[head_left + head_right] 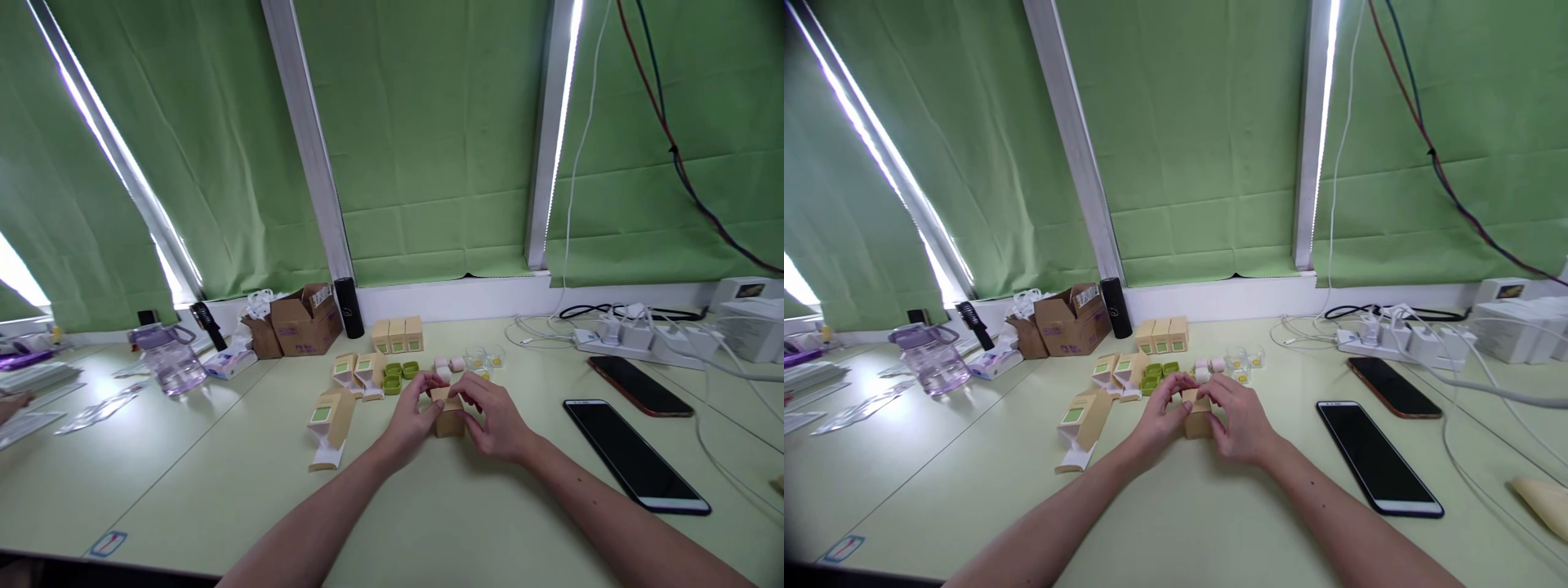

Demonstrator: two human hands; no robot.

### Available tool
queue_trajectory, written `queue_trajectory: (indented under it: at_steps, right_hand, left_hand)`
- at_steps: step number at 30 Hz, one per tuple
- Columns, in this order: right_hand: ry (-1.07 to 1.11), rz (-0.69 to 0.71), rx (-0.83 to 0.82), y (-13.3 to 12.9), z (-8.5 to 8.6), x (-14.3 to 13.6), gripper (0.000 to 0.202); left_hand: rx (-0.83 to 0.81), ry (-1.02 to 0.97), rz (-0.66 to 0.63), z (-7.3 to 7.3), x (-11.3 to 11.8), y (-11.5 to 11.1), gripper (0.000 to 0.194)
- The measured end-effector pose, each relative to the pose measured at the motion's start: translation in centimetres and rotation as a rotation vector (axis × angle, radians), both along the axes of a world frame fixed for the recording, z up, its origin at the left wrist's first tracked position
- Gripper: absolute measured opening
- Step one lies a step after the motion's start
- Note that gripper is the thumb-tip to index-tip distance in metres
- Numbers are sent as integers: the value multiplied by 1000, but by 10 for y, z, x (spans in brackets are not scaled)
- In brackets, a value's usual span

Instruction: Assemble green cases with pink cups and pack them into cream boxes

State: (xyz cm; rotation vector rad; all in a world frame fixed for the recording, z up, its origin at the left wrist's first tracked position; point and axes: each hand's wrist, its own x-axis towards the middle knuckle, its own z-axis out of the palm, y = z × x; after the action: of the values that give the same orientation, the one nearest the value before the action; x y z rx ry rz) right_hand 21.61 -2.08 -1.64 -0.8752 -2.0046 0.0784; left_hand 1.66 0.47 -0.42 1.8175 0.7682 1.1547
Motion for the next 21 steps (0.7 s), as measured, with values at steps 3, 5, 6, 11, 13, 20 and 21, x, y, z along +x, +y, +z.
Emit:
queue_trajectory:
  at_steps: [3, 5, 6, 11, 13, 20, 21]
  right_hand:
    - [-15, -62, -46, 3, 1, 4, 38]
    - [1, -159, -75, 8, -1, 7, 37]
    - [18, -213, -91, 10, -2, 8, 36]
    - [65, -186, -97, 9, -1, 10, 31]
    - [7, -87, -59, 4, 3, 8, 33]
    - [-155, -76, -30, -3, 6, 5, 47]
    - [-141, -95, -37, -1, 5, 6, 46]
  left_hand:
    - [-2, -14, 10, -1, -1, 2, 25]
    - [-29, -38, 26, -2, 0, 4, 25]
    - [-43, -48, 36, -3, 0, 4, 25]
    - [-78, -89, 57, -3, 1, 5, 21]
    - [-89, -110, 54, -3, 1, 6, 20]
    - [-88, -105, 125, -6, 0, 12, 24]
    - [-75, -94, 149, -7, 0, 13, 23]
